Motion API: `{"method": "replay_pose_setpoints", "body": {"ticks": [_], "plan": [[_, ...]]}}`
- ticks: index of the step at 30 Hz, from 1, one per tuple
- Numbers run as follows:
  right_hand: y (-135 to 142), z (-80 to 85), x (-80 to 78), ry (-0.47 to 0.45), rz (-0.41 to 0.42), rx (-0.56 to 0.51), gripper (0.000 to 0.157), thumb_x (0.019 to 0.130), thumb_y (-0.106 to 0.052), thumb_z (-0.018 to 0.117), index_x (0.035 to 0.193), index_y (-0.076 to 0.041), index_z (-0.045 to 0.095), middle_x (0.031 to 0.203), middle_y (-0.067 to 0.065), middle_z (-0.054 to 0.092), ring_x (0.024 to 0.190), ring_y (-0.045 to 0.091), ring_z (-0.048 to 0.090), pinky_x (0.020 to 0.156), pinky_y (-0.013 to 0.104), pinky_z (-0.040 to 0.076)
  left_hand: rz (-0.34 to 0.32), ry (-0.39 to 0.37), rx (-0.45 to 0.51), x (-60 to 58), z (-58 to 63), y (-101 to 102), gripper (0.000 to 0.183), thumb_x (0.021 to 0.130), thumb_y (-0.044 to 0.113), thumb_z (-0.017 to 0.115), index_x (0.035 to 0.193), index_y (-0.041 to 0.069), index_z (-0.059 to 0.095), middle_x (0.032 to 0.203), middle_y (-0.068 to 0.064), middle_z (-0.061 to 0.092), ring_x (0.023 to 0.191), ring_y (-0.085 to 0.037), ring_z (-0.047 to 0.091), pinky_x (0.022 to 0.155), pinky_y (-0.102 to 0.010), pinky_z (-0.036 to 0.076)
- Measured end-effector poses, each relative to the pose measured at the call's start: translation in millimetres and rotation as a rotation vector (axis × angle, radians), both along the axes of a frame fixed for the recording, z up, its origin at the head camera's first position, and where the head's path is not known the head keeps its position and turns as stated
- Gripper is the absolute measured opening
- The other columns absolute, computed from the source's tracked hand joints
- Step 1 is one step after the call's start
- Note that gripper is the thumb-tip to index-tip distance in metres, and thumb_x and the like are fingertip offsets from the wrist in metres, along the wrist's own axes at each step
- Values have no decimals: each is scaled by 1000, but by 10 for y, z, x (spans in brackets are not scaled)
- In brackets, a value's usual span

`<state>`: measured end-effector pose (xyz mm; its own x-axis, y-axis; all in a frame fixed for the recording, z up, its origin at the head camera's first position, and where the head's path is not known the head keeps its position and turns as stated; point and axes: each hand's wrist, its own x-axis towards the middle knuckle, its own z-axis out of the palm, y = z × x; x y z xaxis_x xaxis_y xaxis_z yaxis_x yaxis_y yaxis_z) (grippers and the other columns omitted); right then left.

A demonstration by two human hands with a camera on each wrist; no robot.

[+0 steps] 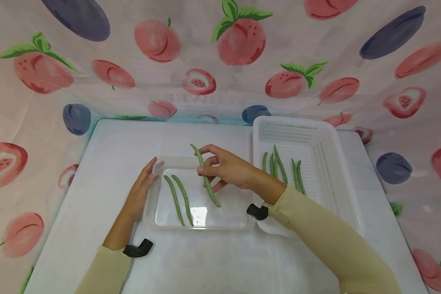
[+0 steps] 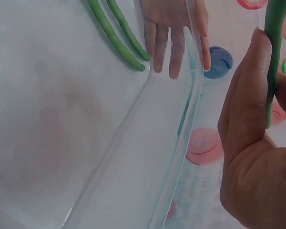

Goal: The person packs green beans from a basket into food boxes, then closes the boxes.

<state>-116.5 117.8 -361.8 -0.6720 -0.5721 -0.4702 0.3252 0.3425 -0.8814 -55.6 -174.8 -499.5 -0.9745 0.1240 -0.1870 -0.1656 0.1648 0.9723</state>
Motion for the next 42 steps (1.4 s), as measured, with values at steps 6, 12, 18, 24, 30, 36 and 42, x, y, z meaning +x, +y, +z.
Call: {"method": "replay_pose_setpoints", "body": {"ticks": [6, 12, 18, 24, 30, 36, 42], "plan": [[-15, -13, 0, -12, 14, -18, 48, 102, -18, 65, 145, -20, 43, 105, 13, 63, 85, 23, 69, 64, 41, 64, 5, 15, -19, -1, 22, -6, 48, 109, 48, 36, 156, 53, 27, 169, 15, 21, 158, -24, 18, 121, -68, 21], [-57, -19, 3, -24, 19, -16, 47, 102, -19, 64, 145, -22, 44, 107, 14, 64, 85, 22, 67, 63, 39, 63, 0, 8, -12, 3, 23, -17, 49, 109, 48, 36, 157, 52, 27, 169, 16, 21, 158, -24, 18, 121, -68, 22], [-87, -8, 11, -28, 25, -18, 46, 103, -21, 62, 145, -21, 43, 105, 10, 66, 84, 22, 67, 62, 38, 63, 0, 3, -4, 9, 11, -23, 50, 108, 52, 36, 157, 51, 27, 168, 17, 21, 158, -25, 19, 119, -69, 25], [-88, -3, 15, -17, 29, -6, 43, 105, -25, 60, 145, -21, 44, 107, 10, 67, 86, 25, 66, 64, 39, 64, -2, 10, -2, 10, 2, -16, 50, 108, 52, 36, 158, 51, 27, 169, 16, 21, 158, -25, 19, 119, -68, 27], [-94, 0, 11, -24, 22, 2, 43, 105, -27, 60, 145, -22, 45, 108, 11, 66, 85, 25, 65, 65, 41, 64, -2, 6, -2, 6, 15, -8, 51, 109, 48, 36, 159, 48, 27, 169, 16, 21, 158, -26, 20, 118, -68, 28], [-92, -32, -2, -35, 24, 9, 46, 105, -28, 60, 147, -21, 43, 110, 14, 66, 85, 23, 65, 66, 41, 64, -1, 11, -3, 3, 10, -6, 51, 108, 51, 36, 158, 48, 27, 169, 16, 21, 158, -26, 21, 118, -68, 29], [-92, -73, -24, -49, 20, 31, 46, 104, -28, 61, 146, -23, 45, 111, 14, 65, 86, 24, 67, 68, 42, 64, 0, 0, -1, 0, 21, -7, 51, 107, 53, 36, 157, 51, 27, 168, 17, 21, 158, -24, 20, 119, -67, 27]]}}
